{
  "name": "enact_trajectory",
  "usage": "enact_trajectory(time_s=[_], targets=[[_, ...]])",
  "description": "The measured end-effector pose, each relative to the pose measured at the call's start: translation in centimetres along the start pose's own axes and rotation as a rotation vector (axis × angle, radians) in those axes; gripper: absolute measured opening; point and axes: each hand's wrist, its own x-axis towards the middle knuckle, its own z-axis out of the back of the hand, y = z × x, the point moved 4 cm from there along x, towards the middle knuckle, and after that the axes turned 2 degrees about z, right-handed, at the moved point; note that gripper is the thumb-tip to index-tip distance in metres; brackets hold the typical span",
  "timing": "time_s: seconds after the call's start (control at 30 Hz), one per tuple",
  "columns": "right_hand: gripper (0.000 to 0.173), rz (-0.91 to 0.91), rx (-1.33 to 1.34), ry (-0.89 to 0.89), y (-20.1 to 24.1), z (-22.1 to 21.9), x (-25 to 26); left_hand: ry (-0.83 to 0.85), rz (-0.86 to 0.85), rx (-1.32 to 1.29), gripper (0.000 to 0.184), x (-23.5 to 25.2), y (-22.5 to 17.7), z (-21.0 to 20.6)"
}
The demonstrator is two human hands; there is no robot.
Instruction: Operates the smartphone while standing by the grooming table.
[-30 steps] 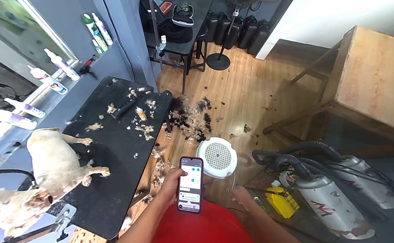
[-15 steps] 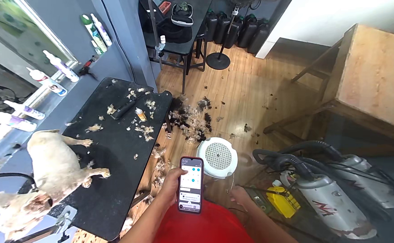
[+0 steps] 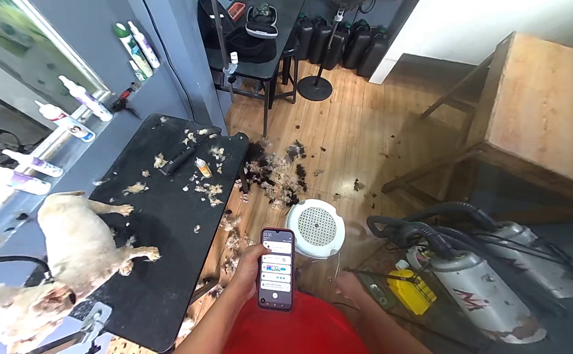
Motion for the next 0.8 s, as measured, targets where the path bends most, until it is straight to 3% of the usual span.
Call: enact_trajectory(time_s=[0.1, 0.23, 0.37, 0.43, 0.57, 0.73, 0.8], targets=[[0.043, 0.000, -0.012, 0.007, -0.3, 0.0, 0.1, -0.007, 0.001, 0.012, 0.029, 0.0, 0.1, 0.0], [0.043, 0.004, -0.023, -0.001, -0.1, 0.2, -0.1, 0.026, -0.011, -0.031, 0.053, 0.1, 0.1, -0.1], [0.041, 0.080, 0.057, -0.008, 2.6, 0.7, -1.8, 0.015, 0.004, -0.050, 0.043, -0.1, 0.2, 0.1], [0.042, 0.143, 0.151, 0.028, 5.4, 0.6, -3.6, 0.009, 0.004, -0.019, 0.031, 0.0, 0.4, 0.3], [0.044, 0.317, 0.310, 0.136, 11.5, -0.3, -8.8, -0.054, 0.008, 0.017, 0.028, 0.3, 0.8, 0.2], [0.041, 0.528, 0.523, 0.378, 17.1, -2.0, -16.1, 0.014, 0.038, -0.073, 0.076, 0.8, 1.0, 0.1], [0.043, 0.600, 0.521, 0.423, 18.1, -2.6, -18.5, -0.016, 0.028, -0.116, 0.078, 0.9, 1.0, 0.3]])
